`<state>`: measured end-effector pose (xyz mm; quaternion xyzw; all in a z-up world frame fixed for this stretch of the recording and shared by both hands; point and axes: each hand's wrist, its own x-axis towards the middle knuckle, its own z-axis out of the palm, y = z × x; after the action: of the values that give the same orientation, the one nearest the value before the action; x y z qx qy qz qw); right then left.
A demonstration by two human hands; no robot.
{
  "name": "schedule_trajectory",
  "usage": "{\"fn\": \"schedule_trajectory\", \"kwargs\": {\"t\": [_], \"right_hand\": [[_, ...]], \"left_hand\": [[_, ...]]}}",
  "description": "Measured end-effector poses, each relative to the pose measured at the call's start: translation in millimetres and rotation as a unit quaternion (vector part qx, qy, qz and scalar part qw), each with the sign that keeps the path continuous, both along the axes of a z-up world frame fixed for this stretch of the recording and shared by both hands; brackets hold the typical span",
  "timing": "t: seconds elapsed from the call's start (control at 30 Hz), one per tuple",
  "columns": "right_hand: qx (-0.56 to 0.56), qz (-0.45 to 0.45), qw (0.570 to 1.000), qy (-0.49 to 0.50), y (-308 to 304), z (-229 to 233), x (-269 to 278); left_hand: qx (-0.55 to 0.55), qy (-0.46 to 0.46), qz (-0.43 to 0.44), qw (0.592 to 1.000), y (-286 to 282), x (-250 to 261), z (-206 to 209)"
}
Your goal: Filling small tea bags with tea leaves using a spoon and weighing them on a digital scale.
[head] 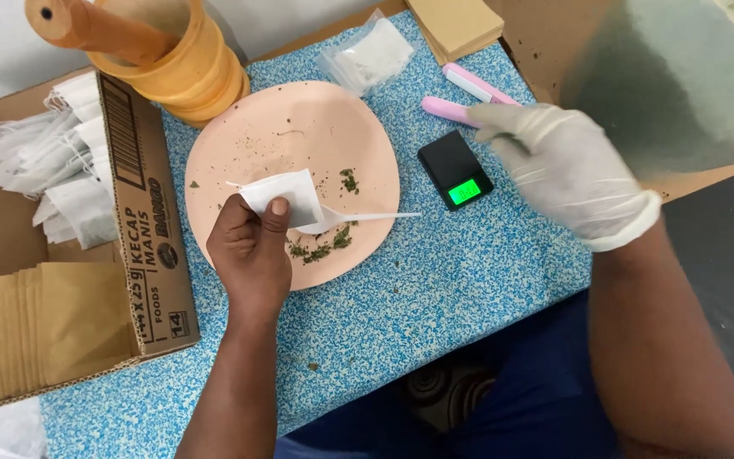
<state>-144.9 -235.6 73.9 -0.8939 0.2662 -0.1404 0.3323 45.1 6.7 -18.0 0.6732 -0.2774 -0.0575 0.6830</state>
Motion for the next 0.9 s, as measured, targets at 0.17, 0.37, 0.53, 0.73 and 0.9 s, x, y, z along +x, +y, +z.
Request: {"fn": "schedule_trajectory", "kwargs": {"t": [0.17,0.37,0.53,0.73,0.9], "right_hand": [[0.063,-0.057,0.989,0.121,-4,1,-10],[0.063,-0.029,0.988,0.137,-6,-8,-16],[0.034,-0.012,0.990,0.135,-4,-7,-16],[0.036,0.004,0.993,0.111,-7,-17,-15],[-0.005,0.013,0.993,0.119,-11,-28,-16]], "left_hand": [[0.012,-0.009,-0.004,1.000,-2,-3,2],[0.010,-0.007,-0.014,1.000,-1,-6,2],[0.019,-0.008,-0.015,1.000,-2,-7,6],[0.017,-0.011,-0.011,1.000,-1,-6,3],[0.012,-0.001,-0.023,1.000,-1,-7,3]]}}
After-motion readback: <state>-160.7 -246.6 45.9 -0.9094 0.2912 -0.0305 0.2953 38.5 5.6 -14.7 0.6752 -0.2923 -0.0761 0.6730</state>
